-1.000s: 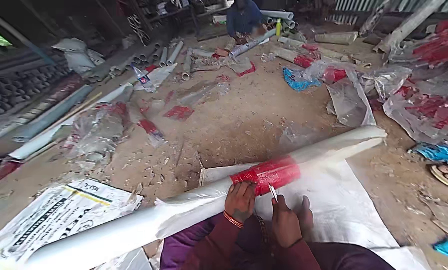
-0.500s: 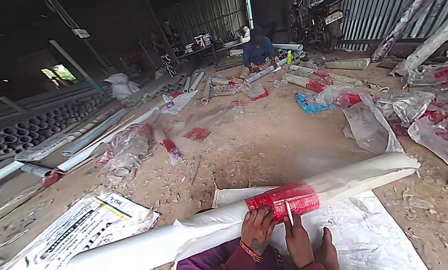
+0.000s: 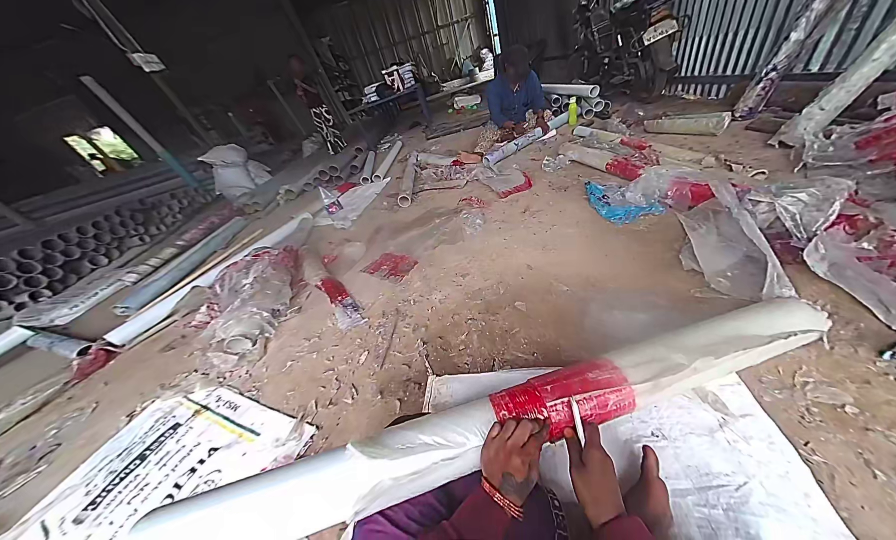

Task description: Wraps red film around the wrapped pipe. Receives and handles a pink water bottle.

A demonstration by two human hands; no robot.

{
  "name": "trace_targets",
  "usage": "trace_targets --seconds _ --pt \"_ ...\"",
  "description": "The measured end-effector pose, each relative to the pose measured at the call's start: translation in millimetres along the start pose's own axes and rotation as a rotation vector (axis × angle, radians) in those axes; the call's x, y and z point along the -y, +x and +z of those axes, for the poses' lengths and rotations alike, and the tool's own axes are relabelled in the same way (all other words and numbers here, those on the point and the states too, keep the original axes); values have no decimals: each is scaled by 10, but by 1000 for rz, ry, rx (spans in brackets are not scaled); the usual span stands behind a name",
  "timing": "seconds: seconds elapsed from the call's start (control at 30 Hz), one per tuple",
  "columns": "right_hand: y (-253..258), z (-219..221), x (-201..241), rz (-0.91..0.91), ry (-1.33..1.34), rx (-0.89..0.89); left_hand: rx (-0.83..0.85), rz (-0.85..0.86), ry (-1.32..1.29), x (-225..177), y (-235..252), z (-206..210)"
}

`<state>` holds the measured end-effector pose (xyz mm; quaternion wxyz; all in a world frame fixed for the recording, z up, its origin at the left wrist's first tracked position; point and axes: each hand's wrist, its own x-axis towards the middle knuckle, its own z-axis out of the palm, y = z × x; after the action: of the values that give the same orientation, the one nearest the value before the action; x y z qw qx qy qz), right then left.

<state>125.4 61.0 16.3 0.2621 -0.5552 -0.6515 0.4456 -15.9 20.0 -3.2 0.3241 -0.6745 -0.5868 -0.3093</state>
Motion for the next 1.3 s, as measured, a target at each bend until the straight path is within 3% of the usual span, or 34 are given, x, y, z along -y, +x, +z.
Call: trace_targets --seconds 0.3,1.3 --pt "-37 -1 -13 -16 21 -26 -37 61 129 -7 -75 23" --pt "-84 -4 -89 -130 48 -123 -85 78 81 -4 -113 30"
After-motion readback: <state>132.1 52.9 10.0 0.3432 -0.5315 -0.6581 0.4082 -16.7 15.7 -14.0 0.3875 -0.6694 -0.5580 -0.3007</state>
